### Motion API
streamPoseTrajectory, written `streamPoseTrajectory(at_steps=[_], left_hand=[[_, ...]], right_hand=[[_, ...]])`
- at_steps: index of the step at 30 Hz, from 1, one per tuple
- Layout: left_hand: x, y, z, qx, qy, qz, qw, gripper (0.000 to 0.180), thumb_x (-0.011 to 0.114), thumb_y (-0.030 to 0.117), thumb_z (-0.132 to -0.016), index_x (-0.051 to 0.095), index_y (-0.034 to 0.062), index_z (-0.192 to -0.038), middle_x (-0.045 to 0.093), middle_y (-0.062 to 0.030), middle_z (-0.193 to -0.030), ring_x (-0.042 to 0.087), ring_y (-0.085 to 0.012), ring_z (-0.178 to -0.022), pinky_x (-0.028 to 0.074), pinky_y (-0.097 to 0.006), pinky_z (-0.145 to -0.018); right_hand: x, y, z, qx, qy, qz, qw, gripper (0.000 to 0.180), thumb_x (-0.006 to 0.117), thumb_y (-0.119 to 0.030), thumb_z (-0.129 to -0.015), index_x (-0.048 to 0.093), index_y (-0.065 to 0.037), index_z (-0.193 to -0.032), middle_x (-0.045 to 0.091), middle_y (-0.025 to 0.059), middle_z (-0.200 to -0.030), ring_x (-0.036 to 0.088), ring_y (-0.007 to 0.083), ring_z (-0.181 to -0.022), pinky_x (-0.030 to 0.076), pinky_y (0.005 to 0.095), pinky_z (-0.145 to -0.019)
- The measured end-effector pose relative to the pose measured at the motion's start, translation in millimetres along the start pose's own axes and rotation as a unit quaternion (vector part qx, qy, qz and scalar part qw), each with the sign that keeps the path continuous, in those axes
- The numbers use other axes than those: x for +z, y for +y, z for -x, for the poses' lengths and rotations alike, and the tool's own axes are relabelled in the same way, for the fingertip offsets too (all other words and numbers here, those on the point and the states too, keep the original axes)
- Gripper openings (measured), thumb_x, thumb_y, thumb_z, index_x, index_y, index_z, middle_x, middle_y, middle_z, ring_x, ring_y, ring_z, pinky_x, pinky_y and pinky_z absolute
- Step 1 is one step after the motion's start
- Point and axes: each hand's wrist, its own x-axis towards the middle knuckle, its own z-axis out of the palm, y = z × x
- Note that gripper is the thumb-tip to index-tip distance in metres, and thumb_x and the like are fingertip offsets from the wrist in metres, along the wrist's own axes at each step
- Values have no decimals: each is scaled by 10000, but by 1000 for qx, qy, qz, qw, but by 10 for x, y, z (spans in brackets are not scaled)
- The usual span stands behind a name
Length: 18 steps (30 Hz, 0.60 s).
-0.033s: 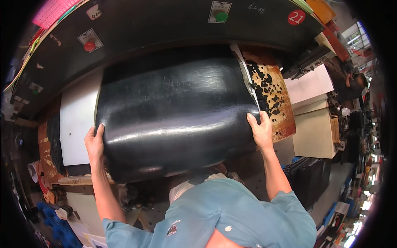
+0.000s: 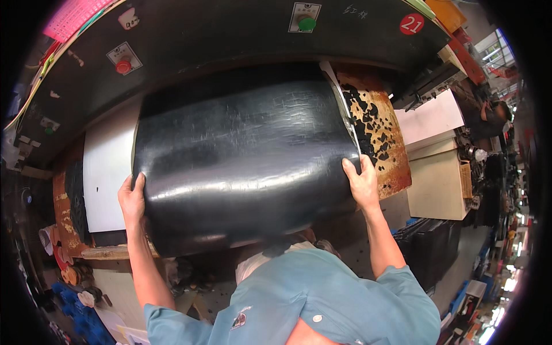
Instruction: The person removes cut-out pieces from a black stencil sheet on a workbench, using an orange plastic scraper to lift and separate the pieces. They gather the removed pieces and place them into a black bag, then retrieve a new black sheet and repeat the process.
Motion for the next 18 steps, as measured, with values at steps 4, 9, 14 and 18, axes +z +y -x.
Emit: streamPoseTrajectory(at_steps=[4, 9, 14, 18], left_hand=[[-145, -221, 63, 8, 15, -112, 994, 358, 691, 233, -1052, 695, -113, -1143, 729, -80, -998, 582, -138, -887, 511, -318, -837], [-369, -558, 126, -38, 24, 28, 999, 353, 703, 249, -1049, 718, -92, -1140, 733, -83, -1016, 607, -137, -922, 519, -329, -865], [81, -27, -1236, -3, 75, -197, 978, 423, 712, 350, -1039, 751, -56, -1151, 764, -121, -996, 646, -140, -910, 529, -334, -857], [944, 515, -1552, 166, 166, -416, 879, 520, 636, 372, -1061, 671, -38, -1378, 697, -271, -1359, 662, -401, -1292, 490, -431, -1115]], right_hand=[[88, 88, 144, 89, -11, -38, 995, 255, 669, -155, -1060, 617, 50, -1202, 695, 98, -1090, 599, 132, -1011, 514, 321, -916], [167, 160, 215, 16, -31, 24, 999, 237, 669, -108, -1037, 627, 48, -1210, 712, 138, -1072, 611, 133, -962, 522, 320, -871], [487, -398, -1090, -72, -6, 72, 995, 300, 680, -133, -1004, 683, 57, -1237, 761, 124, -1075, 699, 182, -1001, 550, 344, -921], [758, -582, -2038, -130, 108, 292, 941, 537, 667, -385, -1014, 649, 28, -1356, 750, 227, -1185, 717, 329, -1125, 532, 385, -1002]])
